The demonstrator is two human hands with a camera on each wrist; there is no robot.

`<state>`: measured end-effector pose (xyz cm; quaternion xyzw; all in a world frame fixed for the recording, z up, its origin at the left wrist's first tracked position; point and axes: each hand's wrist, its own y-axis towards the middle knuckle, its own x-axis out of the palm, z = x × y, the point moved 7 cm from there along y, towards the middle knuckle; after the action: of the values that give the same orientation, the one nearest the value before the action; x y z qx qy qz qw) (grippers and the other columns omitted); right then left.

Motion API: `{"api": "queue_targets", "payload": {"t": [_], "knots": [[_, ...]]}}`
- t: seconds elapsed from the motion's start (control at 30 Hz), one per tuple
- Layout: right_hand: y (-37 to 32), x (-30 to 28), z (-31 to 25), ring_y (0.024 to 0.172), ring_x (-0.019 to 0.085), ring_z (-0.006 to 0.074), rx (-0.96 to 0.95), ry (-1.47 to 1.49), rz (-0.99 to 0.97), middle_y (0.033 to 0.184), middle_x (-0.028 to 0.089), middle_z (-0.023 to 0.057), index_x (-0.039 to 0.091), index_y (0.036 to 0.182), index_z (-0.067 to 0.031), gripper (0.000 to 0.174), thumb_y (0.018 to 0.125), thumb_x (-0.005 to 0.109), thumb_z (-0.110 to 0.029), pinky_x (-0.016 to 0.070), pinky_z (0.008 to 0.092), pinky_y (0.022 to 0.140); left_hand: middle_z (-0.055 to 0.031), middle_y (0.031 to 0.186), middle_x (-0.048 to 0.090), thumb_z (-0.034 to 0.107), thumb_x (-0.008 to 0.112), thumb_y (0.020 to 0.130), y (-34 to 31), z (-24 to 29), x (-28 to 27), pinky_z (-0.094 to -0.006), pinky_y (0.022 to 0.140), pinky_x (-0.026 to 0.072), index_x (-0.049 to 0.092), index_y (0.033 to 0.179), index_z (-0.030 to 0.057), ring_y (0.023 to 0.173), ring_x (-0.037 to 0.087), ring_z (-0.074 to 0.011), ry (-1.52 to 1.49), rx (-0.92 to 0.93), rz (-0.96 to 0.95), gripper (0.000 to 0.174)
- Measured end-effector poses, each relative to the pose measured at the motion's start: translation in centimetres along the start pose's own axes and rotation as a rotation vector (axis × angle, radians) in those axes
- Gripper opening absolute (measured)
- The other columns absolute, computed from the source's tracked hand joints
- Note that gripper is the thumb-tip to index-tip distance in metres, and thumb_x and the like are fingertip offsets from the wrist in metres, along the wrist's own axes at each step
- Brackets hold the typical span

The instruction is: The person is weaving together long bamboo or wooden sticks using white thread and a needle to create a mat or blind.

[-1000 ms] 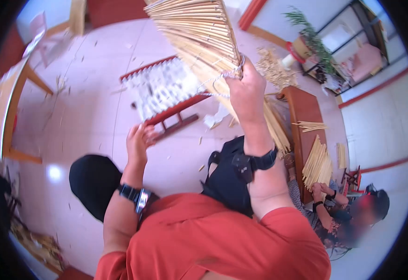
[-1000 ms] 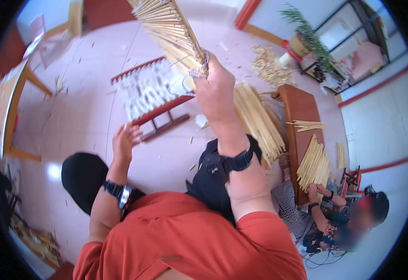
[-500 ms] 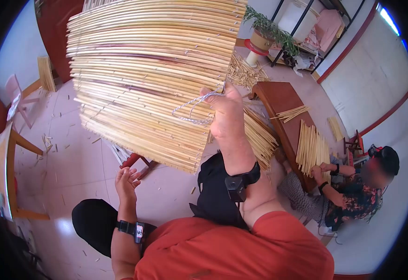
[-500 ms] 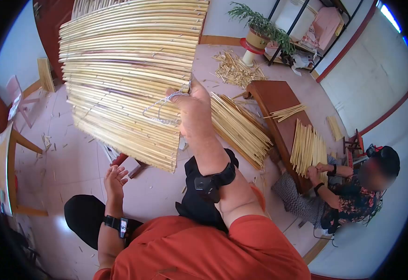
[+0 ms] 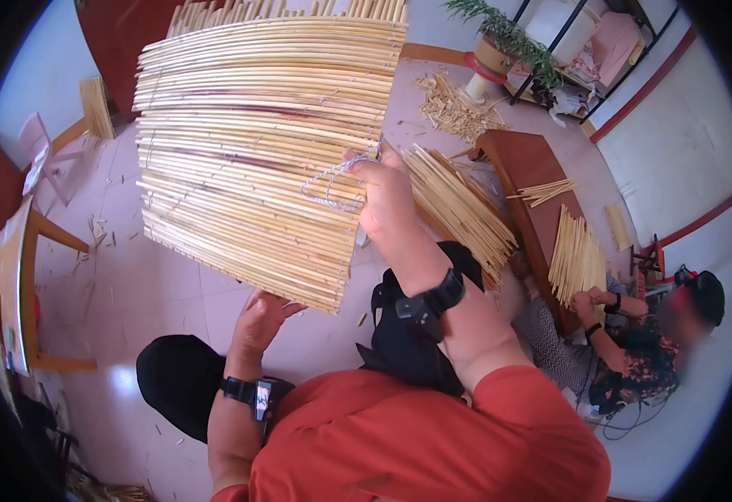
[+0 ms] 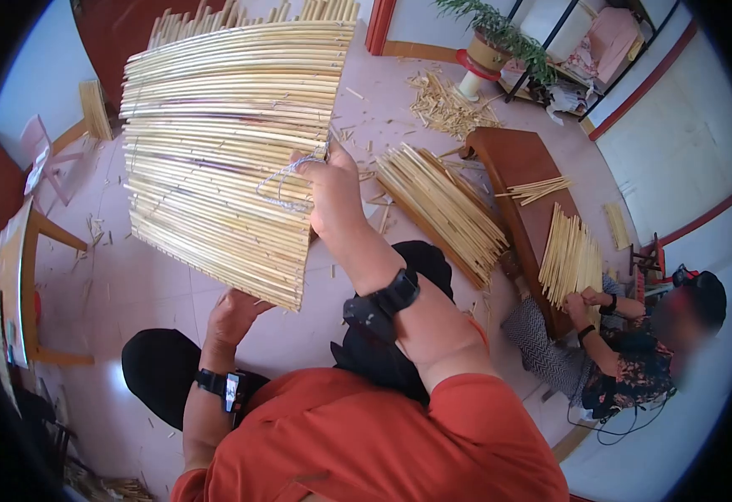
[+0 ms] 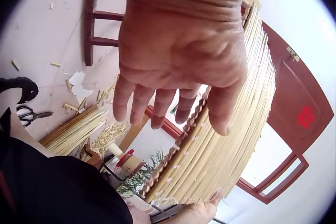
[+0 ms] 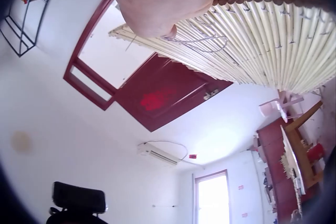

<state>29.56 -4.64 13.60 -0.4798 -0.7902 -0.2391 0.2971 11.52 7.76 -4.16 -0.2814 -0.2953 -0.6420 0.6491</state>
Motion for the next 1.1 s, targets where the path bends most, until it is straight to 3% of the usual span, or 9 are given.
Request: {"api": "queue_targets", "payload": {"t": [0.13, 0.23, 0.53, 0.7, 0.8, 0.87, 0.9, 0.97, 1.1], "knots": [[0.5, -2.8, 6.1, 0.098, 0.060, 0.0255, 0.053, -0.003, 0.135, 0.106, 0.059, 0.0146, 0.050, 0.115, 0.0046, 0.033, 0.082, 0.047, 0.009, 0.0517, 0.0385, 0.089, -0.0139, 0.136, 0.050, 0.034, 0.067, 0.084, -0.6, -0.8, -1.2, -0.0461, 0.095, 0.0474, 0.039, 0.137, 0.0017, 0.122, 0.051, -0.0285, -0.015, -0.040, 0.061, 0.068], [-0.5, -5.2, 11.0, 0.102, 0.058, 0.0269, 0.139, 0.079, 0.228, 0.112, 0.056, 0.0149, 0.046, 0.122, 0.0011, 0.041, 0.082, 0.048, 0.011, 0.0496, 0.0414, 0.092, -0.0173, 0.124, 0.056, 0.007, 0.049, 0.093, -2.6, -1.3, -8.4, -0.0429, 0.088, 0.0538, 0.045, 0.127, -0.0024, 0.105, 0.062, -0.0273, -0.002, -0.072, 0.505, 0.036], [-7.4, -11.3, 22.5, 0.095, 0.059, 0.0203, 0.572, -0.182, 0.273, 0.106, 0.058, 0.0115, 0.048, 0.118, -0.0006, 0.033, 0.086, 0.054, -0.001, 0.0526, 0.0364, 0.074, -0.0186, 0.116, 0.057, -0.004, 0.042, 0.093, -8.2, 2.8, -18.3, -0.0367, 0.088, 0.0514, 0.042, 0.132, -0.0053, 0.100, 0.062, -0.0266, 0.200, 0.067, 0.995, 0.040], [-10.5, -11.2, 23.0, 0.080, 0.065, 0.0205, 0.845, -0.914, -0.244, 0.091, 0.065, 0.0135, 0.059, 0.106, -0.0025, 0.024, 0.087, 0.058, -0.016, 0.0524, 0.0354, 0.066, -0.0139, 0.104, 0.064, -0.001, 0.050, 0.091, -8.1, 7.5, -18.4, -0.0306, 0.072, 0.0541, 0.048, 0.130, -0.0042, 0.084, 0.066, -0.0202, 0.427, 0.185, 1.070, 0.039], [-9.8, -12.7, 20.8, 0.084, 0.067, 0.0307, 0.301, -1.575, -0.628, 0.079, 0.067, 0.0187, 0.067, 0.091, -0.0049, 0.020, 0.082, 0.058, -0.020, 0.0519, 0.0429, 0.071, -0.0106, 0.102, 0.063, 0.004, 0.056, 0.091, -8.4, 8.6, -19.0, -0.0262, 0.070, 0.0510, 0.047, 0.132, -0.0034, 0.084, 0.064, -0.0157, 0.550, 0.213, 1.166, 0.042], [-9.0, -14.0, 18.8, 0.087, 0.064, 0.0376, 0.361, -1.845, -0.654, 0.089, 0.068, 0.0180, 0.068, 0.093, -0.0088, 0.020, 0.082, 0.056, -0.020, 0.0504, 0.0481, 0.075, -0.0122, 0.107, 0.062, 0.004, 0.061, 0.088, -9.2, 9.6, -19.5, -0.0324, 0.082, 0.0493, 0.050, 0.129, -0.0006, 0.095, 0.062, -0.0216, 0.658, 0.269, 1.344, 0.043], [-8.4, -13.9, 17.9, 0.087, 0.064, 0.0376, 0.354, -1.836, -0.659, 0.089, 0.068, 0.0180, 0.068, 0.093, -0.0088, 0.020, 0.082, 0.056, -0.020, 0.0504, 0.0481, 0.075, -0.0122, 0.107, 0.062, 0.004, 0.061, 0.088, -9.1, 9.8, -19.1, -0.0324, 0.082, 0.0493, 0.050, 0.129, -0.0006, 0.095, 0.062, -0.0216, 0.666, 0.276, 1.348, 0.043], [-7.4, -15.2, 16.4, 0.088, 0.065, 0.0365, 0.461, -2.006, -0.523, 0.093, 0.068, 0.0176, 0.068, 0.101, -0.0106, 0.024, 0.085, 0.056, -0.025, 0.0509, 0.0446, 0.078, -0.0162, 0.122, 0.055, 0.002, 0.066, 0.081, -7.6, 12.0, -12.7, -0.0404, 0.098, 0.0416, 0.052, 0.126, 0.0031, 0.114, 0.052, -0.0302, 1.878, 0.540, 1.320, 0.047], [-5.2, -16.1, 16.5, 0.087, 0.066, 0.0335, 0.354, -1.937, -0.463, 0.093, 0.068, 0.0173, 0.067, 0.103, -0.0095, 0.026, 0.086, 0.057, -0.027, 0.0517, 0.0432, 0.077, -0.0182, 0.146, 0.033, 0.009, 0.072, 0.078, -1.2, 6.8, -4.6, -0.0451, 0.111, 0.0293, 0.046, 0.133, 0.0069, 0.137, 0.029, -0.0358, 1.867, 0.448, 0.637, 0.061]]}}
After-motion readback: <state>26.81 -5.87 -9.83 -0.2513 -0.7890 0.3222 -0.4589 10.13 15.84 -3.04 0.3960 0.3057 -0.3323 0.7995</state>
